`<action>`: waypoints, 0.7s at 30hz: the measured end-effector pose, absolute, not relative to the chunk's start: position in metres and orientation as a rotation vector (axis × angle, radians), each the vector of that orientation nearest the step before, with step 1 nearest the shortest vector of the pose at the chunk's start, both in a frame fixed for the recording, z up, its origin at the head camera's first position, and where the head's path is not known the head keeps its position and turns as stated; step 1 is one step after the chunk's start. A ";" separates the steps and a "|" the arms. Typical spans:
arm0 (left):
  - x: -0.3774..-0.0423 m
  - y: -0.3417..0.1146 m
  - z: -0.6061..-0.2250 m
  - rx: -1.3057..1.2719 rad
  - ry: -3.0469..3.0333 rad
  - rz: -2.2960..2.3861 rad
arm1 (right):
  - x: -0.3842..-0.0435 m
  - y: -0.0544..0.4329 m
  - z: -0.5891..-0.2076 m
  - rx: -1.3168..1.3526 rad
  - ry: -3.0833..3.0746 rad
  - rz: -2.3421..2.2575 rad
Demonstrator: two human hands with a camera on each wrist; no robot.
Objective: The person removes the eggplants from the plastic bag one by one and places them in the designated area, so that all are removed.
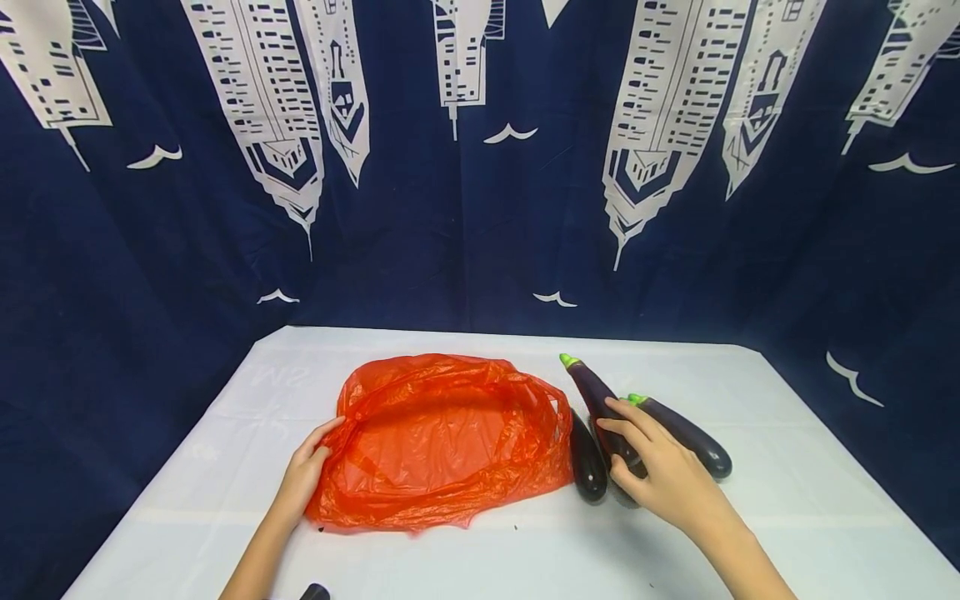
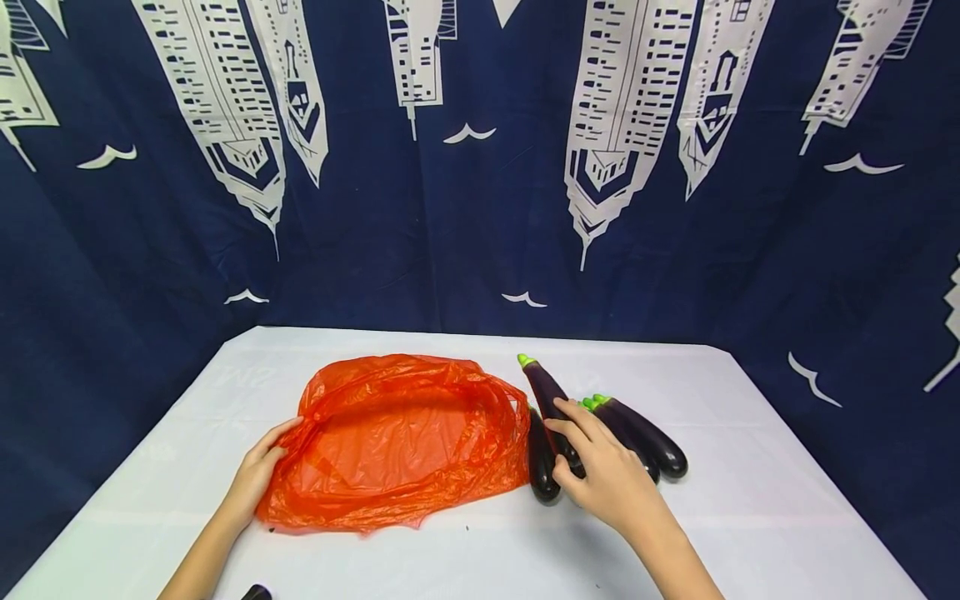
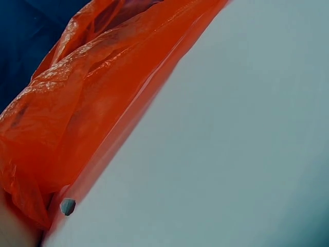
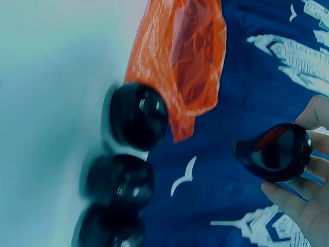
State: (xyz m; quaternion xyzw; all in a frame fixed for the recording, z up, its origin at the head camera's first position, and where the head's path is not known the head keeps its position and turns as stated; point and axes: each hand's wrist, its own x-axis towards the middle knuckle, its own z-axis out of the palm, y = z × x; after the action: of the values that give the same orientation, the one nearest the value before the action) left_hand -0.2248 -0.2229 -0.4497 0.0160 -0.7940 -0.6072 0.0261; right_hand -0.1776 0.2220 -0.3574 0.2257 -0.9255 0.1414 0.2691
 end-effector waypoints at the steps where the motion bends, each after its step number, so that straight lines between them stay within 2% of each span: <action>1: -0.225 -0.223 -0.450 0.046 -2.448 -1.883 | -0.178 0.225 -0.358 0.600 -2.494 0.380; 21: -0.224 -0.223 -0.450 0.064 -2.468 -1.862 | -0.198 0.294 -0.369 0.399 -2.627 0.429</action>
State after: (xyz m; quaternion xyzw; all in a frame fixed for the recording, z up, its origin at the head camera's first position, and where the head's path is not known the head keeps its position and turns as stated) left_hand -0.2237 -0.2229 -0.4498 0.0207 -0.7979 -0.6019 0.0249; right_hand -0.1983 0.2939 -0.3694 0.1446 -0.9515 0.1554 0.2229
